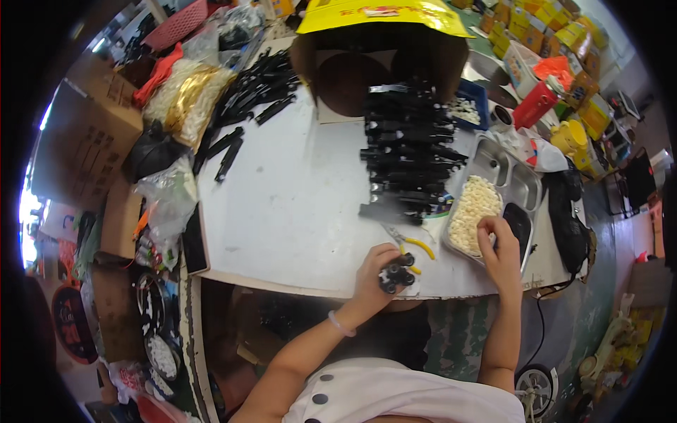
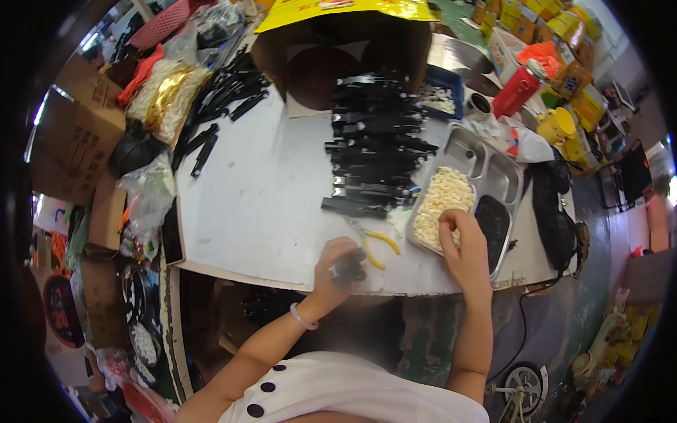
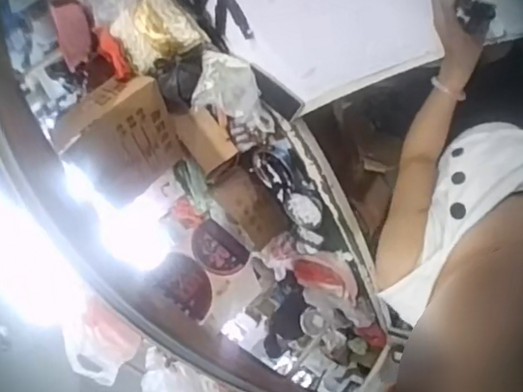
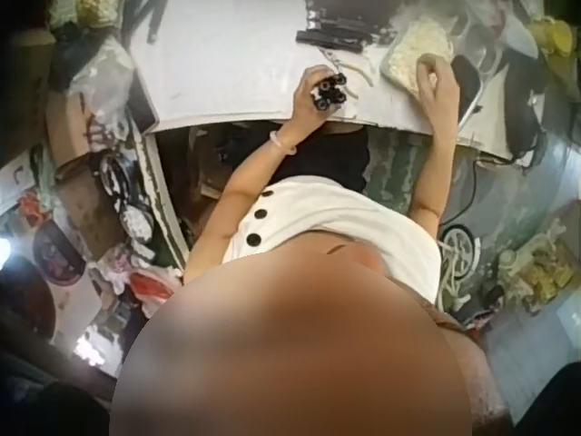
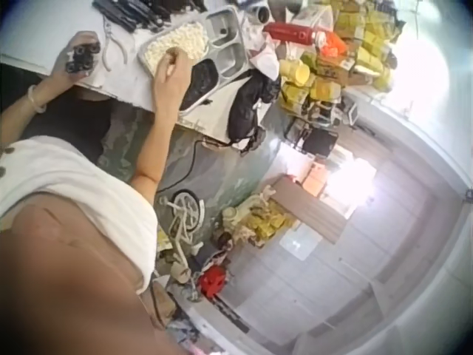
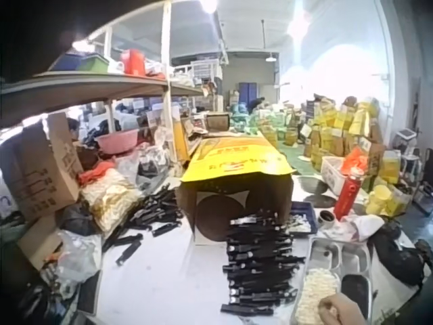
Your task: Assembling small plastic components by hand using pliers at a factory workbench.
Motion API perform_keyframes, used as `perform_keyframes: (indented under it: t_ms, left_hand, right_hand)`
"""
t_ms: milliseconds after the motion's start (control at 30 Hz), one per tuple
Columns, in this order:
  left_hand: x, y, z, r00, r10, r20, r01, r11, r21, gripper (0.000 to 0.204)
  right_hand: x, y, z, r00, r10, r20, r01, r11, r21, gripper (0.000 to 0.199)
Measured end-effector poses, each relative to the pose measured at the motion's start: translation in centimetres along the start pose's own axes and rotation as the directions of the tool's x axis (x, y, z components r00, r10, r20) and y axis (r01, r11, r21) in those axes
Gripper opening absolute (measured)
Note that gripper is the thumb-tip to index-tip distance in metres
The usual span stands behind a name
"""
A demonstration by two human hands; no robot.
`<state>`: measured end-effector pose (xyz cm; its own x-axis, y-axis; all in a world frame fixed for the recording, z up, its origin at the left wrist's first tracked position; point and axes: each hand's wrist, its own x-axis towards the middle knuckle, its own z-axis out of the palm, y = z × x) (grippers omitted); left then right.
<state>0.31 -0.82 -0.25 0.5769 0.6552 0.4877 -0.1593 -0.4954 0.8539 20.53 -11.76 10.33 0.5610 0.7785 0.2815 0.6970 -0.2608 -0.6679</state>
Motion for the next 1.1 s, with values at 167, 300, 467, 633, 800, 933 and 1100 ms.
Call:
perform_keyframes:
  t_ms: [167,300,467,633,800,933,1100]
  left_hand:
    - [0.0,-0.2,-0.2,1.000,-0.004,0.016,0.005,0.998,-0.058,0.052]
    - [-0.2,-0.4,-0.3,1.000,-0.005,0.014,0.006,0.997,-0.073,0.055]
    - [-0.3,-0.7,-0.5,0.999,-0.004,0.033,0.008,0.995,-0.102,0.058]
    - [-0.3,-0.9,-0.3,0.999,0.015,0.029,-0.012,0.995,-0.094,0.065]
    - [-0.3,-0.6,-0.3,1.000,-0.001,0.030,0.004,0.995,-0.100,0.059]
    - [0.1,-0.1,-0.3,0.999,0.019,0.033,-0.017,0.998,-0.060,0.055]
    - [0.8,0.1,0.2,0.997,0.041,0.071,-0.043,0.999,0.021,0.059]
  right_hand:
    - [-2.0,-5.0,1.0,0.975,-0.070,0.210,0.005,0.955,0.295,0.009]
    - [-3.0,-6.8,3.7,0.980,-0.136,0.147,0.062,0.904,0.422,0.014]
    - [-4.0,-6.4,5.0,0.982,-0.168,0.086,0.117,0.897,0.425,0.019]
    - [-3.9,-6.7,5.3,0.972,-0.226,0.067,0.197,0.934,0.297,0.018]
    - [-2.9,-7.4,4.1,0.928,-0.353,0.123,0.326,0.925,0.195,0.020]
    - [-2.0,-9.9,1.6,0.795,-0.488,0.359,0.582,0.781,-0.228,0.017]
    - [-2.8,-10.8,2.5,0.763,-0.322,0.561,0.641,0.493,-0.588,0.015]
